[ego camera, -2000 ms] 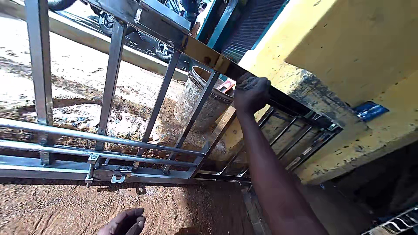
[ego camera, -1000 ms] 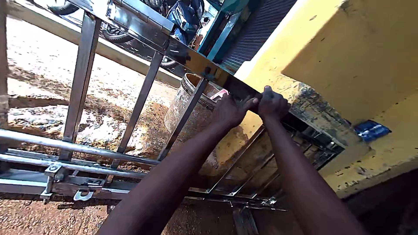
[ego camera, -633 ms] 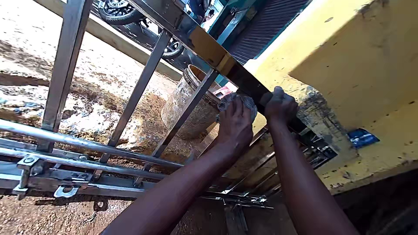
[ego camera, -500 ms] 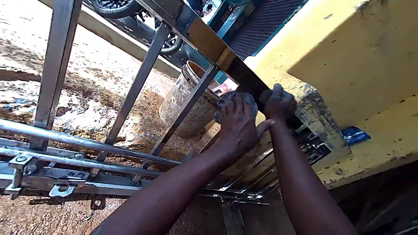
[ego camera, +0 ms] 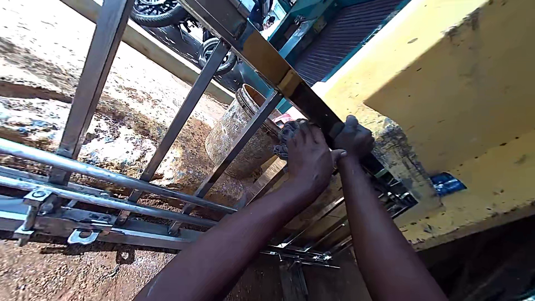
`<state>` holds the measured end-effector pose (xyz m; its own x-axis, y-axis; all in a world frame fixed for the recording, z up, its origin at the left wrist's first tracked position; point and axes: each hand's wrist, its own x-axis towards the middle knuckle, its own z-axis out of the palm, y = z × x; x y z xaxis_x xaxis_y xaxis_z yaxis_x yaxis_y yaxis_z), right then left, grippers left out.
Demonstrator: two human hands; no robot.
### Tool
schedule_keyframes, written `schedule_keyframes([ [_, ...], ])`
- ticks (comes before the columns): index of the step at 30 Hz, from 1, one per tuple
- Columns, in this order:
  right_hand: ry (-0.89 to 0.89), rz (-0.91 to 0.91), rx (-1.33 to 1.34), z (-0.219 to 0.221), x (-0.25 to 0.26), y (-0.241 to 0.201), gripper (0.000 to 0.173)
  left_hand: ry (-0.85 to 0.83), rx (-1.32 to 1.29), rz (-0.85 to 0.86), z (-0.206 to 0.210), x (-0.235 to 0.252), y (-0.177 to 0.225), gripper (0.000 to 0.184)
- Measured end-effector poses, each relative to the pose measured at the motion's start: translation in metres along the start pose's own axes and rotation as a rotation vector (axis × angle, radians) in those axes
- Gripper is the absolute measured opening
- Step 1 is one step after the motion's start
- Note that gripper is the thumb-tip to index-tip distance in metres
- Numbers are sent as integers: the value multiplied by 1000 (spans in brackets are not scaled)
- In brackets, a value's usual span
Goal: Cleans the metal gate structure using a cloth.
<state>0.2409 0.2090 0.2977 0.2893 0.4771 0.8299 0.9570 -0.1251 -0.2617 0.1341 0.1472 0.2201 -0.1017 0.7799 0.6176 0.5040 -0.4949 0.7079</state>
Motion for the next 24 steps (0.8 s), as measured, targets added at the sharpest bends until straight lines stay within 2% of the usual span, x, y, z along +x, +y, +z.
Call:
schedule_keyframes([
  [4,-10,-36,-18,-7,-5,-1,67,83,31,244,26,-41,-6,68],
  [6,-16,-81,-32,-8,-5,2,67,74,-134,346,42,-56,-23,59],
  [8,-16,-111,-32,-6,-6,5,67,-43,-412,382,47,-58,-46,46],
  [10,-3,-133,-39,-6,-5,7,67,115,-590,414,58,-53,-62,37],
  [12,24,-137,-25,-3,-4,8,66,311,-685,454,65,-47,-62,38],
  [15,49,-157,-12,-1,-5,11,63,643,-692,375,67,-34,-49,34],
  [17,58,-183,-19,-2,-4,12,63,736,-649,249,65,-14,-46,33],
  [19,75,-207,-21,-1,-4,15,63,699,-627,146,58,2,-40,31],
  [21,83,-205,-13,2,-2,19,63,593,-600,82,42,12,-31,29],
  [24,62,-204,-15,0,-2,18,63,496,-603,78,29,14,-31,28],
])
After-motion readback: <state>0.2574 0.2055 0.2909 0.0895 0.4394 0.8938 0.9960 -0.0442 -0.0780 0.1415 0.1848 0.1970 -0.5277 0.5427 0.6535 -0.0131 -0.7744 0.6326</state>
